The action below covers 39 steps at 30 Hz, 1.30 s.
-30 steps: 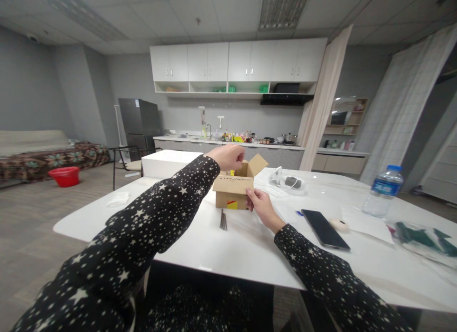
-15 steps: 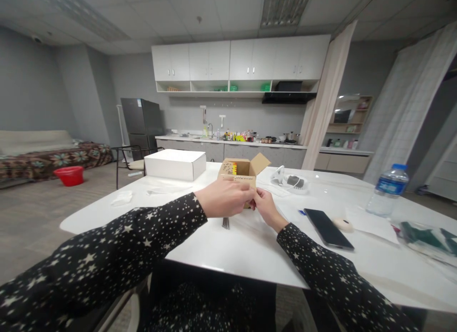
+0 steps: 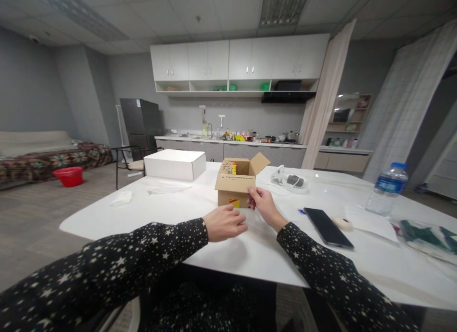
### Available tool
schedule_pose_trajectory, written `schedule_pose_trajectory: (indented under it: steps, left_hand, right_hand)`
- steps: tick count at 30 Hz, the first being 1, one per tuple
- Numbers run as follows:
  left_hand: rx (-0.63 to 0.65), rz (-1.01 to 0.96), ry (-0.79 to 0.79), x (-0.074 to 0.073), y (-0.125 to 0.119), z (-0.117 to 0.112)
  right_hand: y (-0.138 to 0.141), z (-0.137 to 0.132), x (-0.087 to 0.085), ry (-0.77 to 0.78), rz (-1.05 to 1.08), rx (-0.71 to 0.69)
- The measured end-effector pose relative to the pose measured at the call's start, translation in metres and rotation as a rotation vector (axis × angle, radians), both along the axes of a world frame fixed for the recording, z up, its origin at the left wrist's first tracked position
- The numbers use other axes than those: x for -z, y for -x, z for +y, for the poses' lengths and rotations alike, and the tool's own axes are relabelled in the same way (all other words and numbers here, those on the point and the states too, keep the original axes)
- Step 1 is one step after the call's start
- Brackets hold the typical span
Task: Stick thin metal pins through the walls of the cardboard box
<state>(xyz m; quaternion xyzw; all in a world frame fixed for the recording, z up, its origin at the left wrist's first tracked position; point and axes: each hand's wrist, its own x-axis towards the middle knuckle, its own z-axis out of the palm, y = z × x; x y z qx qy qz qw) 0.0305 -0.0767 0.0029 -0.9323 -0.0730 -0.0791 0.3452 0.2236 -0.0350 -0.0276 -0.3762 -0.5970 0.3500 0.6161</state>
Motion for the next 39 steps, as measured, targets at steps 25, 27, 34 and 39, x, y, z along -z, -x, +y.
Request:
schedule_pose_trajectory:
  steps: [25,27,34,39]
  left_hand:
    - [-0.025,-0.040,0.144,0.033,0.009,0.021]
    - [-0.030,-0.044,0.154,0.034,0.010,0.022]
    - [-0.028,-0.038,0.179,0.032,0.013,0.023]
    - [-0.026,-0.042,0.188,0.032,0.016,0.023]
  right_hand:
    - [0.000,-0.004,-0.005,0.013,0.017,-0.007]
    - [0.000,-0.003,-0.004,0.013,0.015,-0.006]
    - [0.000,-0.003,-0.004,0.017,0.020,-0.019]
    - [0.000,-0.002,-0.003,0.019,0.018,-0.016]
